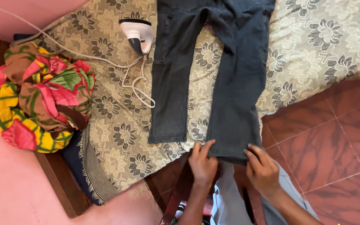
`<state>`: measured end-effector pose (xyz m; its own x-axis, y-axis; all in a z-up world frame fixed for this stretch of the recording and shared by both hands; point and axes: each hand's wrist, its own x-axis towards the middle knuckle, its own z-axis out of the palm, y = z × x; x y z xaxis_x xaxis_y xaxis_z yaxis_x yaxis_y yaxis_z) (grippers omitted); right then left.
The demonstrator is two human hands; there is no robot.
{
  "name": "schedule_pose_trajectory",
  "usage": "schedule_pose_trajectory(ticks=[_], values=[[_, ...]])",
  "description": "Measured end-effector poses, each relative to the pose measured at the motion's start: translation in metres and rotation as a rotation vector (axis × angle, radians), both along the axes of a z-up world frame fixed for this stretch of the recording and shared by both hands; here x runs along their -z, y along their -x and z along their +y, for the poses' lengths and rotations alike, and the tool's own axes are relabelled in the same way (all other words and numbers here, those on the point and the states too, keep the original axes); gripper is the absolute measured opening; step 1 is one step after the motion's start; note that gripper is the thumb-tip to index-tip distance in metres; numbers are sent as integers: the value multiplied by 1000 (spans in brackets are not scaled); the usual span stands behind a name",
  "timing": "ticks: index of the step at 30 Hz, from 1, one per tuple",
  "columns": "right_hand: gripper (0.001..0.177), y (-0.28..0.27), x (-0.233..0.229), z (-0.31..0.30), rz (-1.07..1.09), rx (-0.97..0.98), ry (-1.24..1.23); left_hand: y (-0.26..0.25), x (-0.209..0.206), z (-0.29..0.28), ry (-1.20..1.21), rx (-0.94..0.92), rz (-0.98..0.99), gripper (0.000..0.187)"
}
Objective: The person lays out a pair of black jeans on a bed and uses an iron to press the fabric, moving the tool along the legs and seat of the garment.
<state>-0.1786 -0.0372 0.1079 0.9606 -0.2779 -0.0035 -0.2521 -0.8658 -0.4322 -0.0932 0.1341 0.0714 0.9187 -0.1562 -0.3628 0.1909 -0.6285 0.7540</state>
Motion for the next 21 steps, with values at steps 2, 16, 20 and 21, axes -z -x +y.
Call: schedule_pose_trajectory(ticks=[2,16,20,21], values=[[30,10,7,-3,-26,-22,5,9,9,7,-143,144,-109,40],[22,14,61,-5,537,46,-240,-29,81,-21,-58,368,92,23],[37,11,54,-4,555,-49,-384,-57,113,-68,-95,116,-55,26],[34,9,53,-5,569,-92,-422,-64,118,-78,-134,63,-42,28]])
